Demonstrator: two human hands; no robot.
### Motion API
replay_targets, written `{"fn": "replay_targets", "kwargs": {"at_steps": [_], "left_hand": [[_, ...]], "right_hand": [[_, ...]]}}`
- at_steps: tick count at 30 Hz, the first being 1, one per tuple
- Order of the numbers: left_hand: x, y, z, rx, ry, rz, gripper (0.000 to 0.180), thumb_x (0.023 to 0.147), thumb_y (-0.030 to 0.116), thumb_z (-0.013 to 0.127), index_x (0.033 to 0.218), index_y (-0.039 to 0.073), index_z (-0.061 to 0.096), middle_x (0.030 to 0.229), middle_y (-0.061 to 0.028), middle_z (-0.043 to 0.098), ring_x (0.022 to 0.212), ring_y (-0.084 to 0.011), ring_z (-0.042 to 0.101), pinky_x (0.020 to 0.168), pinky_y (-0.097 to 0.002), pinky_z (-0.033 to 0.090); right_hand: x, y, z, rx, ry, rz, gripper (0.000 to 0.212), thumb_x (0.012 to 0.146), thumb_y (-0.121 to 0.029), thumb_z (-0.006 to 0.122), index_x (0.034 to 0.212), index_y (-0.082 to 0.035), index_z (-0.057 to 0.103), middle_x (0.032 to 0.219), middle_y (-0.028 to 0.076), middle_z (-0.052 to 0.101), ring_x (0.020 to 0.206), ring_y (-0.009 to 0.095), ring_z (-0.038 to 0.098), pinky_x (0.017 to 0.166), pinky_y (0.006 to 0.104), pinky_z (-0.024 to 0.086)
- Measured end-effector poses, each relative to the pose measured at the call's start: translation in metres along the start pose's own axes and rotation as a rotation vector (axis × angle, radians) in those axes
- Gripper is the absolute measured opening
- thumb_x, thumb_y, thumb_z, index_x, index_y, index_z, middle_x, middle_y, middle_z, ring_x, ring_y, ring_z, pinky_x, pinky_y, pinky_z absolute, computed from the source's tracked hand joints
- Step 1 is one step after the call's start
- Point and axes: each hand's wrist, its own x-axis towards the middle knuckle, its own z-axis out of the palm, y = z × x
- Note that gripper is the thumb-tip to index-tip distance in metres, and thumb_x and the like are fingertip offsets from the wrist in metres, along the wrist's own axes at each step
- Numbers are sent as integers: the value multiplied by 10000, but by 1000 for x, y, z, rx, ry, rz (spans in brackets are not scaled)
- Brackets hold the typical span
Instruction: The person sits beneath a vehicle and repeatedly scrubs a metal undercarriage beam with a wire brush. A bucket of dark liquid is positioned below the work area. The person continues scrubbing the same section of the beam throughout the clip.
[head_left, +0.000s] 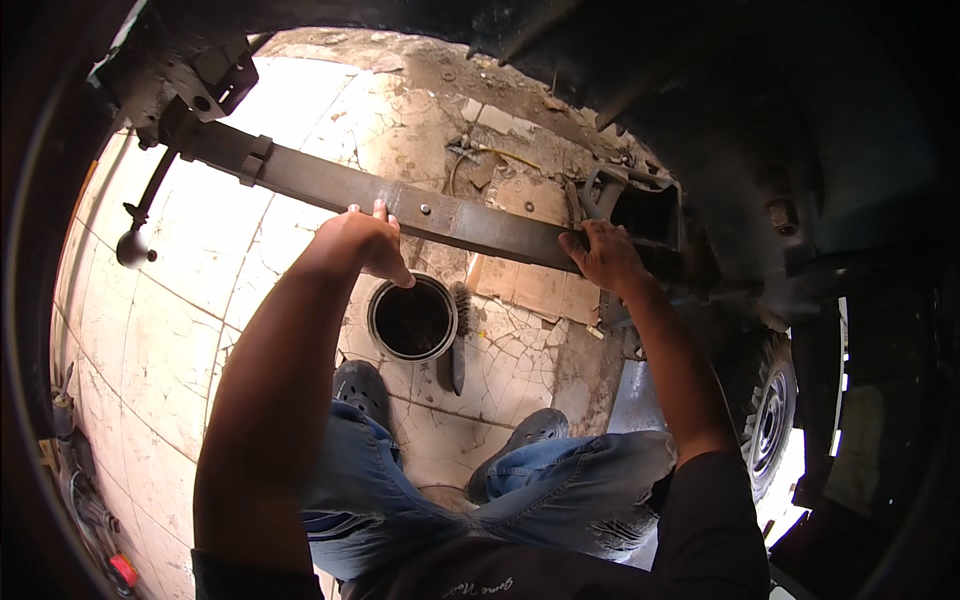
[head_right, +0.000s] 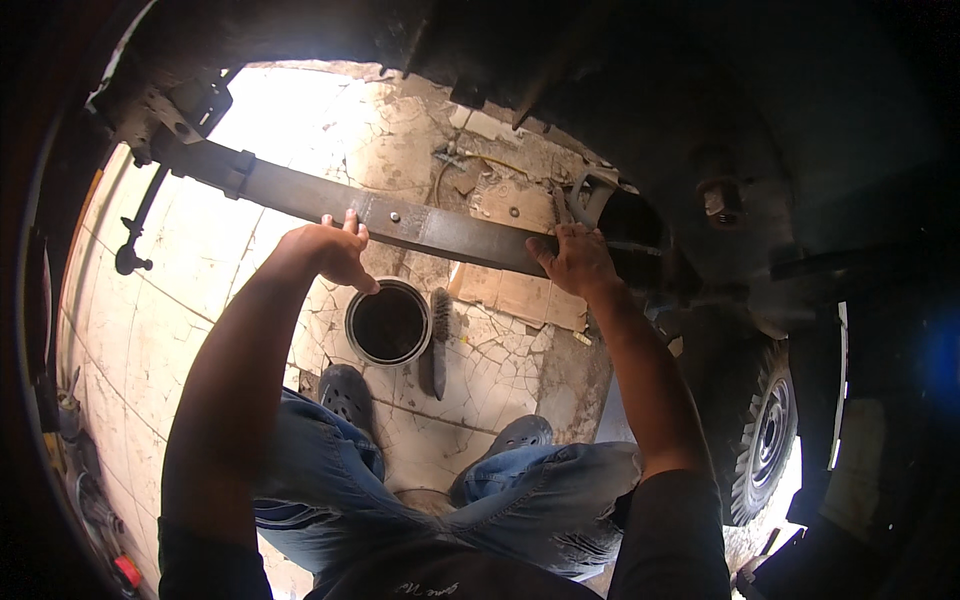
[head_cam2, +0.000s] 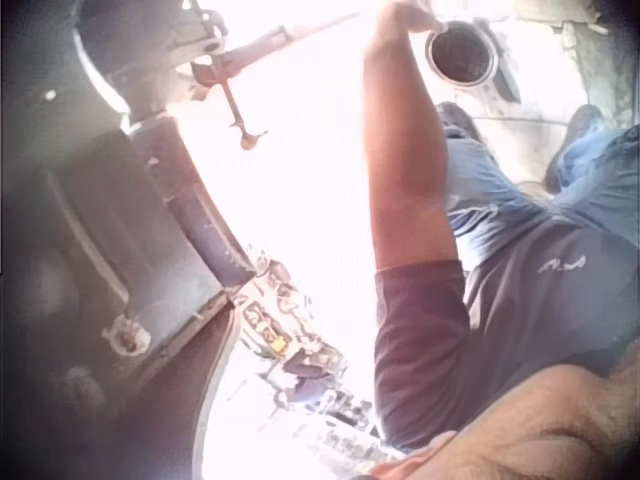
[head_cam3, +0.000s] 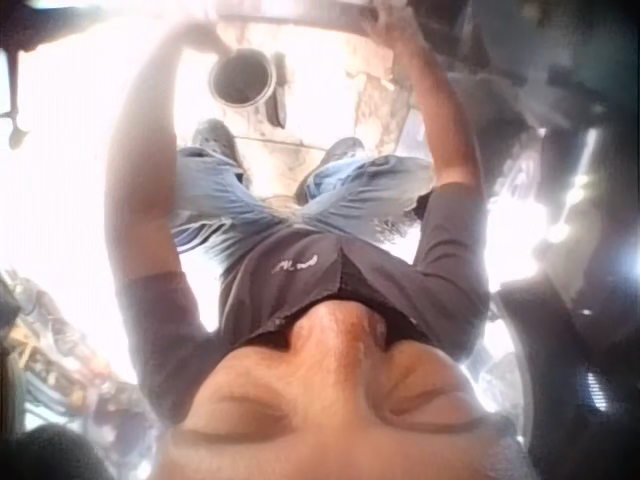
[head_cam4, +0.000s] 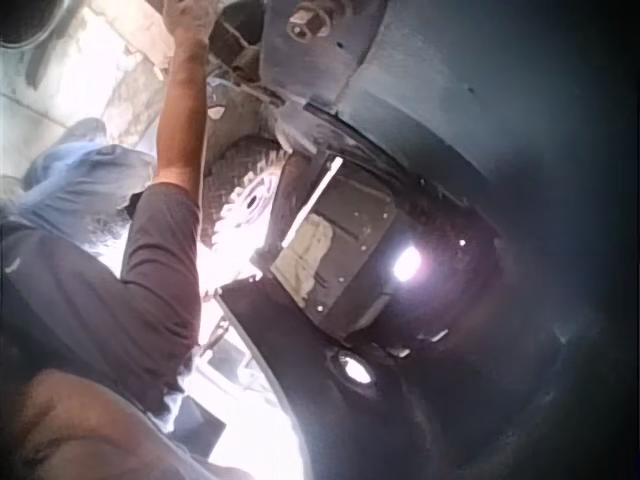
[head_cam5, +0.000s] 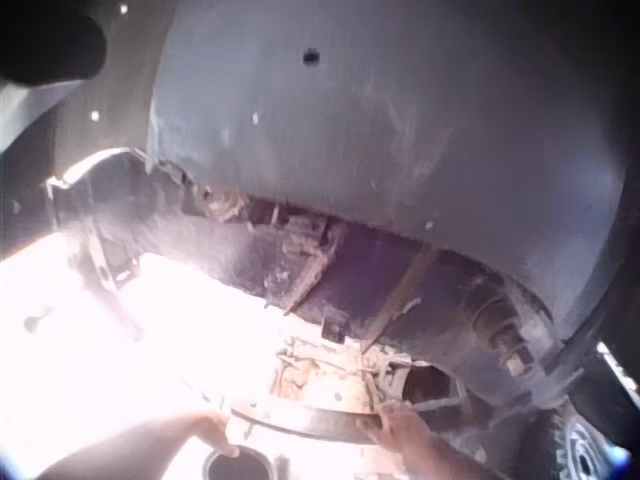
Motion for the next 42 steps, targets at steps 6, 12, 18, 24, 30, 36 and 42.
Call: {"fn": "replay_targets", "kwargs": {"at_steps": [6, 12, 18, 24, 30, 36, 42], "left_hand": [[1, -7, 2, -38, 2, 23, 1071, 775, 678, 550, 1524, 69, 86, 1595, -127, 47, 1445, -381, 146, 1140, -427, 270], [1, 3, -1, -19, -35, 17, 1087, 768, 680, 566, 1519, 47, 99, 1586, -173, 35, 1438, -396, 158, 1151, -412, 241], [1, 4, -4, 9, -25, 1, 1097, 765, 688, 553, 1519, 44, 84, 1579, -198, 24, 1437, -400, 159, 1155, -404, 230], [2, -5, -2, -9, -34, 37, 1061, 771, 669, 523, 1514, 32, 112, 1575, -207, 37, 1433, -365, 205, 1147, -401, 258], [6, 1, 1, 5, -33, 38, 1126, 758, 685, 576, 1513, 20, 70, 1590, -166, 13, 1428, -434, 156, 1125, -510, 266], [-5, 11, -13, 1, -69, -4, 1085, 764, 681, 573, 1513, 39, 122, 1576, -196, 74, 1419, -339, 258, 1115, -402, 306], [8, 2, 1, 27, 55, -21, 1016, 755, 678, 588, 1497, 79, 238, 1577, -175, 104, 1325, -297, 437, 1033, -363, 419]], "right_hand": [[-8, 7, -1, 100, -13, 1, 868, 927, -676, 320, 1395, 54, 361, 1449, 255, 357, 1386, 364, 296, 1147, 472, 204], [-46, -5, 4, -78, 5, 17, 911, 925, -686, 274, 1469, 42, 216, 1515, 247, 252, 1423, 350, 230, 1170, 470, 166], [12, -12, -19, 30, -163, 183, 855, 934, -679, 243, 1352, 44, 424, 1369, 290, 445, 1330, 387, 383, 1113, 468, 287], [24, 9, -21, 166, -278, 120, 872, 938, -683, 189, 1300, 49, 497, 1312, 290, 498, 1302, 386, 420, 1095, 436, 324], [-50, 12, -3, -42, 4, -9, 843, 953, -643, 267, 1424, 54, 324, 1479, 257, 322, 1392, 387, 289, 1141, 474, 243], [-50, 5, 16, -119, 158, -39, 845, 949, -615, 331, 1440, 69, 264, 1493, 281, 274, 1417, 400, 221, 1155, 521, 165], [-76, -2, 25, -289, 144, -132, 869, 932, -592, 412, 1438, 90, 230, 1494, 310, 235, 1408, 431, 218, 1151, 529, 167]]}}
